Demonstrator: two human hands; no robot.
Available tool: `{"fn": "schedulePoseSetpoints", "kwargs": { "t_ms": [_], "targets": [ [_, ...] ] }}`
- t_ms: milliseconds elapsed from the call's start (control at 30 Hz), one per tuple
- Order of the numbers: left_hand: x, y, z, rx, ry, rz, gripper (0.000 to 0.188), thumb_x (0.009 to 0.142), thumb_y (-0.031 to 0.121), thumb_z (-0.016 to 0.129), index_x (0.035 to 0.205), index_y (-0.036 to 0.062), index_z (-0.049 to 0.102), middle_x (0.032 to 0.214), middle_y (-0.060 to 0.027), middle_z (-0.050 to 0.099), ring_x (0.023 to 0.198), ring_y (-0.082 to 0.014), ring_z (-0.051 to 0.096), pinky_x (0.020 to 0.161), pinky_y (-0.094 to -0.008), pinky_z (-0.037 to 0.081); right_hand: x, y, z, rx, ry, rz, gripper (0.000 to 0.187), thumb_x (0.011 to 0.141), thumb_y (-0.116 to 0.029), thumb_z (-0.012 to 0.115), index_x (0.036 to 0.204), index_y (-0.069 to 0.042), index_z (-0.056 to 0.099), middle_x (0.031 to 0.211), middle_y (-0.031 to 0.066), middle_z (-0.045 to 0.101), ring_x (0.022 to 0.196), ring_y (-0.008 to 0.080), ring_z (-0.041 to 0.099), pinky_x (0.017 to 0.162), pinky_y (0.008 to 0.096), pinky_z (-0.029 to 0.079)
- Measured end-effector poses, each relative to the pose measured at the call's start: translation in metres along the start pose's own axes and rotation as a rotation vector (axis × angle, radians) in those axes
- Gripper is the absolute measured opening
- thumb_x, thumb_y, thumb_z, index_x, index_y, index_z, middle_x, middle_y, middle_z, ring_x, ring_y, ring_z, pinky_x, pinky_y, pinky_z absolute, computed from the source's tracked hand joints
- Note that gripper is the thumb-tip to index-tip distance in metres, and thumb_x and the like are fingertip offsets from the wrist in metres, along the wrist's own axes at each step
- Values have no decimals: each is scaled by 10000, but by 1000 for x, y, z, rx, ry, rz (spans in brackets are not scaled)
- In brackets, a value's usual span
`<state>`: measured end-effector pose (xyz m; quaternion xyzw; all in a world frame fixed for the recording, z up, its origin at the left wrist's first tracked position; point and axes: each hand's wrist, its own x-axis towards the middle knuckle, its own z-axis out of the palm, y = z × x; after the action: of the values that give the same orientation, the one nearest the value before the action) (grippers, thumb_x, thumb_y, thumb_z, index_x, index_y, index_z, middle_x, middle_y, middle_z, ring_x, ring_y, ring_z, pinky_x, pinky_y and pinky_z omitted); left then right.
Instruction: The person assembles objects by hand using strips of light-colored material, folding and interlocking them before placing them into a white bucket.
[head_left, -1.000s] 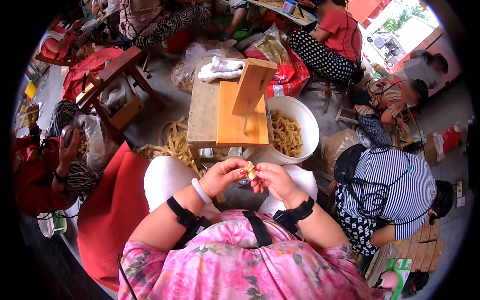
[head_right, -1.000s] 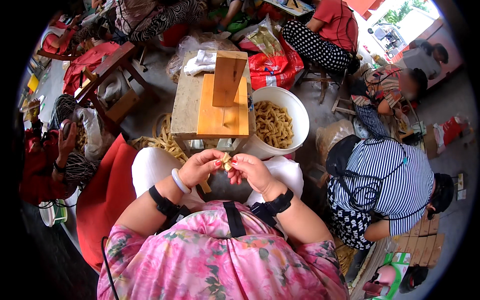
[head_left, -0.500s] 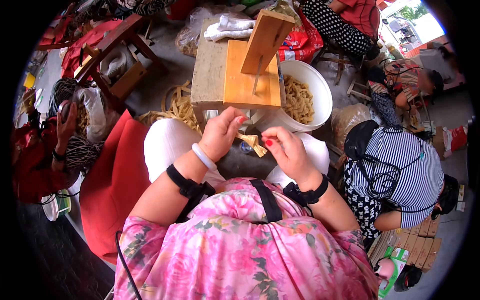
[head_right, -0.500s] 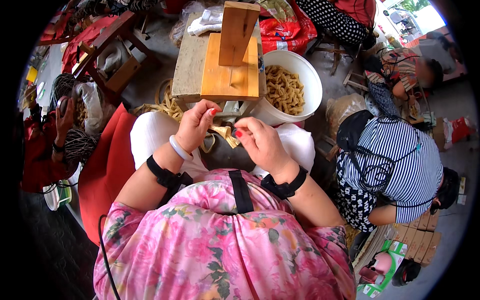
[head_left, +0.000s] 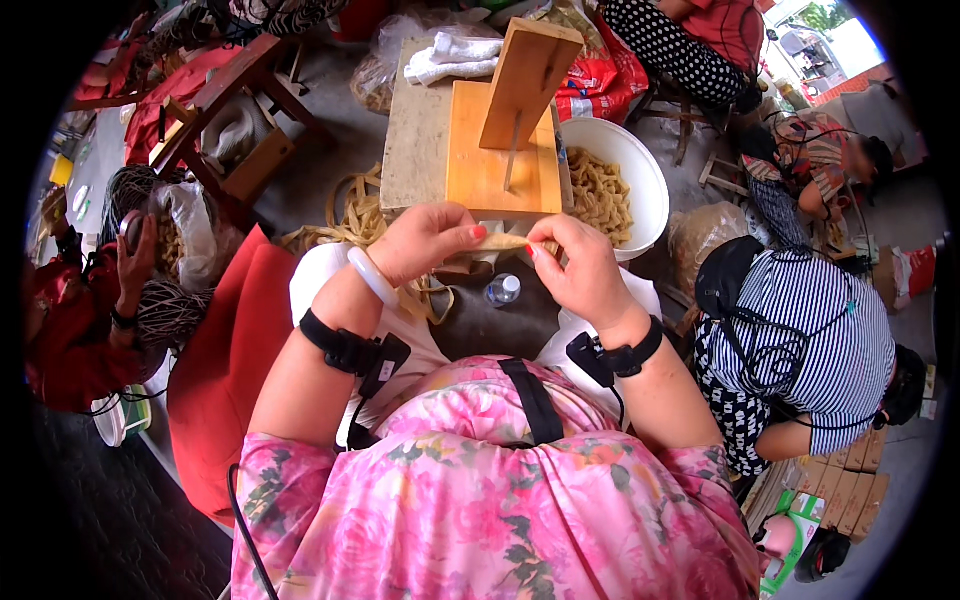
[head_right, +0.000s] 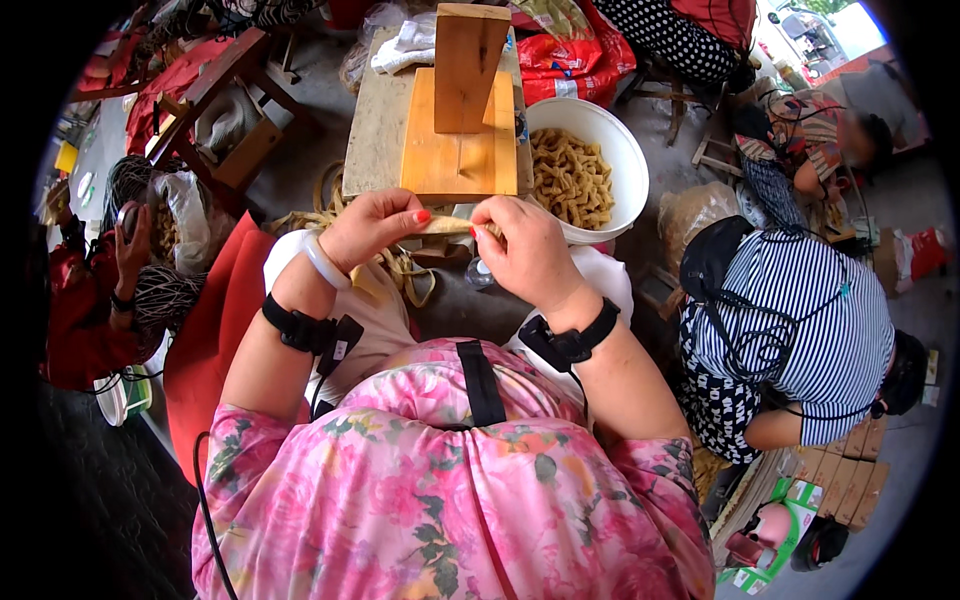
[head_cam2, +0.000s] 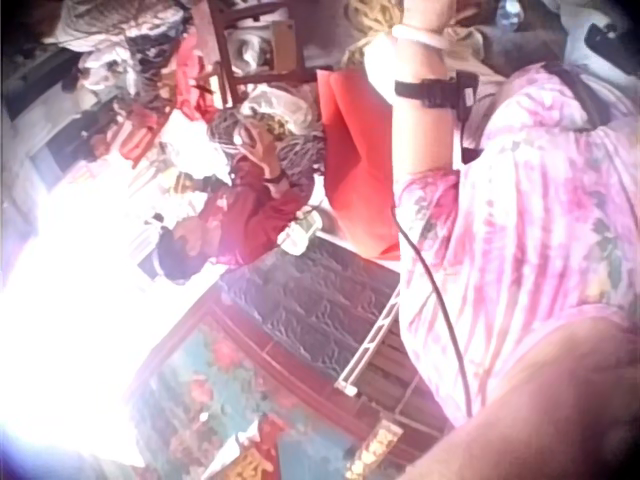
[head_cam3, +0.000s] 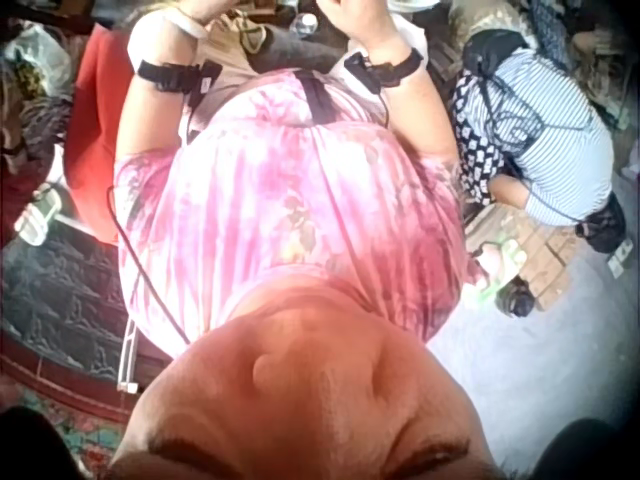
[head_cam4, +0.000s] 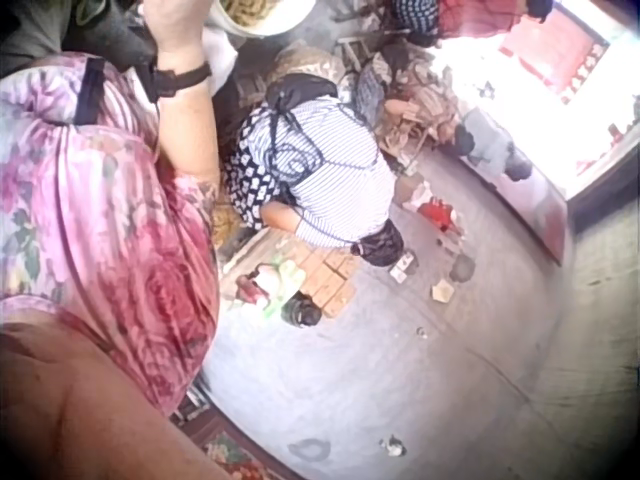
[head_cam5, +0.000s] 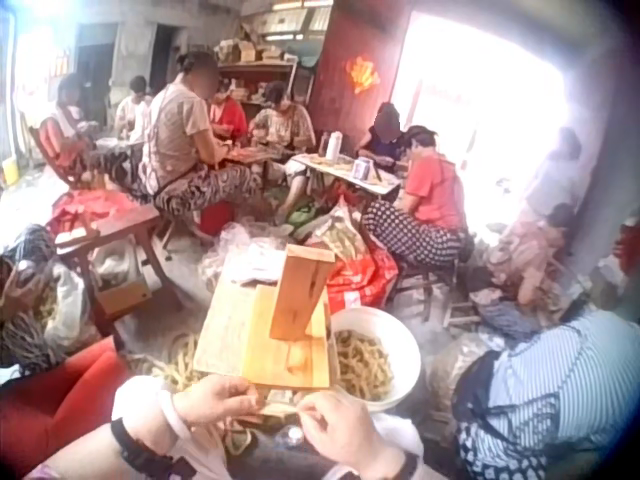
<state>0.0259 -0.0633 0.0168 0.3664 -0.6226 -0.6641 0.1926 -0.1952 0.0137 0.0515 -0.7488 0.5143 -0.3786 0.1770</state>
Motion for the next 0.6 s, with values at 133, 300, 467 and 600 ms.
{"fn": "schedulePoseSetpoints", "kwargs": {
  "t_ms": [133, 300, 467, 600],
  "targets": [
    [29, 10, -3, -58, 220, 91, 218, 922, 262, 640, 885, 47, 646, 741, 55, 553, 649, -33, 452, 572, -206, 371, 34, 13, -2, -22, 53, 27, 100, 791, -13, 614, 877, -37, 571, 798, 131, 611, 732, 319, 606, 634, 373, 487],
    [69, 18, -12, 244, 532, 64, 256, 899, 258, 652, 884, 3, 652, 665, 22, 563, 620, -60, 491, 549, -236, 395, 62, 47, 13, -91, 128, -10, 79, 817, -53, 600, 891, -64, 573, 846, 126, 601, 776, 328, 603, 666, 392, 489],
    [48, 20, -7, 0, 374, 61, 225, 917, 231, 620, 863, 15, 654, 679, 21, 564, 570, -64, 426, 527, -216, 332, 31, 93, -20, -420, 244, 6, 229, 794, -53, 610, 1021, -76, 591, 984, 108, 631, 906, 325, 594, 799, 428, 469],
    [24, 29, 15, -431, 123, -15, 128, 921, 147, 582, 901, 30, 628, 717, 35, 525, 584, -53, 395, 532, -197, 297, 29, 19, -25, -417, 200, -255, 387, 768, -38, 639, 1148, -69, 575, 1093, 104, 621, 993, 318, 567, 888, 431, 425]
  ]
}}
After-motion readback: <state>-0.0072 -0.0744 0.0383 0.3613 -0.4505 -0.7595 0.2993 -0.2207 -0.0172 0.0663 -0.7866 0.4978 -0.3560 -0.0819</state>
